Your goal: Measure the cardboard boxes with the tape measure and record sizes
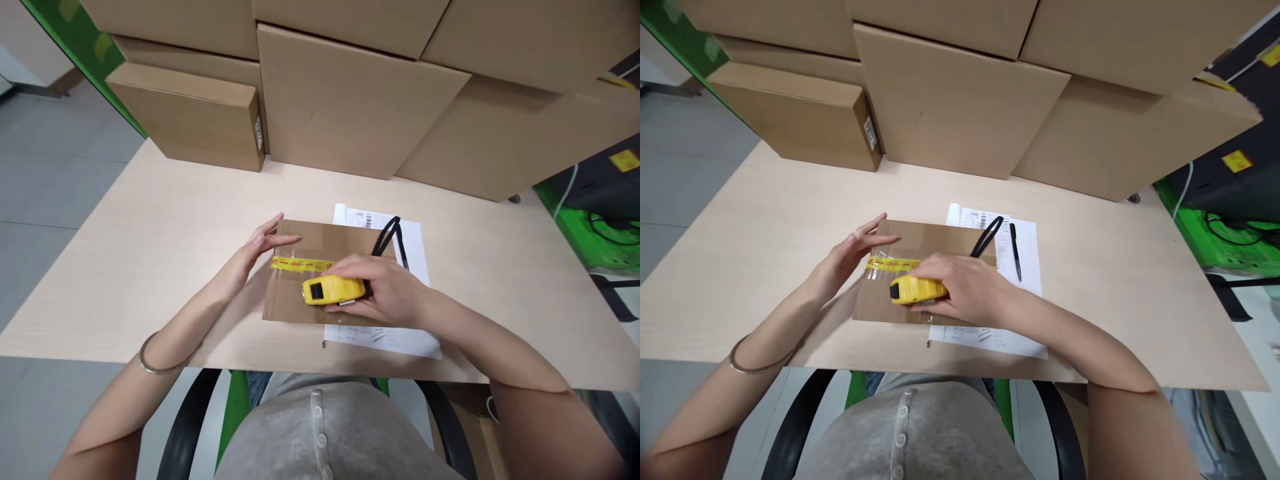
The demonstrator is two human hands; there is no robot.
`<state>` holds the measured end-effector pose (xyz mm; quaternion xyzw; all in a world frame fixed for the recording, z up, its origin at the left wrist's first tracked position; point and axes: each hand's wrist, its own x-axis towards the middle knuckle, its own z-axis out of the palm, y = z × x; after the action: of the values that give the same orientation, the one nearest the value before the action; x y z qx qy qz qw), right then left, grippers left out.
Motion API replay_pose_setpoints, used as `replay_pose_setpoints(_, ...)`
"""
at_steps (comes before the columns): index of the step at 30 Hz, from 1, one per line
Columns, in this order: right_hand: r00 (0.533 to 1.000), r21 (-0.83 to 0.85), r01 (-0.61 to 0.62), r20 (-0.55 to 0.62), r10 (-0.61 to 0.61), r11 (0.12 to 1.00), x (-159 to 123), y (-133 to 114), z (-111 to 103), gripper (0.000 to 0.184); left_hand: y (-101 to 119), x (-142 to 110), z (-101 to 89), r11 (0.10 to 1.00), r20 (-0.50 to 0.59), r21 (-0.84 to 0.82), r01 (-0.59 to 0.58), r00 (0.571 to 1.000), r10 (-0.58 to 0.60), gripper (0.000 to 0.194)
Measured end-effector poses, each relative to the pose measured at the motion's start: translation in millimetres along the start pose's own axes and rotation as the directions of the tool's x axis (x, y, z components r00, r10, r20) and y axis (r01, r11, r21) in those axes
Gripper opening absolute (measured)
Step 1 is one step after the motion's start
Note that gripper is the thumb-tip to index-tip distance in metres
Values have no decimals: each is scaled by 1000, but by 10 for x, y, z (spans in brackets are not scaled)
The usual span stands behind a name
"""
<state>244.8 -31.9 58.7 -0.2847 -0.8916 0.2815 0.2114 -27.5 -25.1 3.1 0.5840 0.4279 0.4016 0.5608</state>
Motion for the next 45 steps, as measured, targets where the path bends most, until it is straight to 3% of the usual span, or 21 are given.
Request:
replay_pose_setpoints(4, 995, -66, 28, -99, -35, 997, 335, -106, -13, 48, -23, 4, 22, 987, -1, -160, 34, 999, -35, 68)
replay_pose_setpoints(8, 998, -189, 24, 56, -14, 982, 654, -162, 61, 44, -80, 7, 20, 975, -27, -216, 45, 998, -52, 72)
replay_pose_setpoints(11, 995, -199, -11, 96, 31, 980, 656, -132, 98, 44, -109, -2, -43, 994, 16, -105, -34, 999, 36, 60)
replay_pose_setpoints(13, 996, -190, -65, 52, 76, 980, 530, -78, 64, 48, -121, -5, -99, 994, 65, 28, -103, 993, 101, 45)
replay_pose_setpoints(16, 990, -168, -138, -23, 136, 976, 191, 36, -102, 47, -136, 0, -154, 985, 117, 123, -122, 987, 108, 35)
replay_pose_setpoints(22, 933, -32, -322, -182, 312, 946, -724, 314, -561, 34, -159, 25, -109, 998, 27, 15, -64, 998, 64, 31)
replay_pose_setpoints(25, 891, -13, -392, -255, 376, 920, -1001, 410, -604, 35, -187, 28, -88, 996, -1, 2, -85, 996, 85, 31)
replay_pose_setpoints(28, 885, -6, -382, -292, 364, 924, -1059, 454, -538, 36, -224, 29, -91, 995, -6, 5, -102, 995, 102, 32)
replay_pose_setpoints(31, 891, -24, -370, -292, 348, 929, -1026, 453, -518, 37, -239, 30, -97, 994, -7, 7, -109, 994, 109, 33)
replay_pose_setpoints(35, 892, -31, -411, -223, 394, 911, -948, 382, -663, 39, -229, 25, -95, 992, 0, 18, -126, 992, 126, 38)
replay_pose_setpoints(39, 916, -35, -391, -112, 385, 920, -634, 240, -759, 34, -236, 17, -96, 986, 14, 46, -161, 987, 161, 43)
replay_pose_setpoints(43, 939, -108, -335, 44, 341, 936, -46, 98, -490, 37, -290, 14, -93, 964, 32, 107, -242, 970, 240, 47)
replay_pose_setpoints(45, 965, -166, -239, 70, 253, 957, 239, 38, -272, 40, -330, 16, -90, 949, 42, 108, -297, 955, 294, 59)
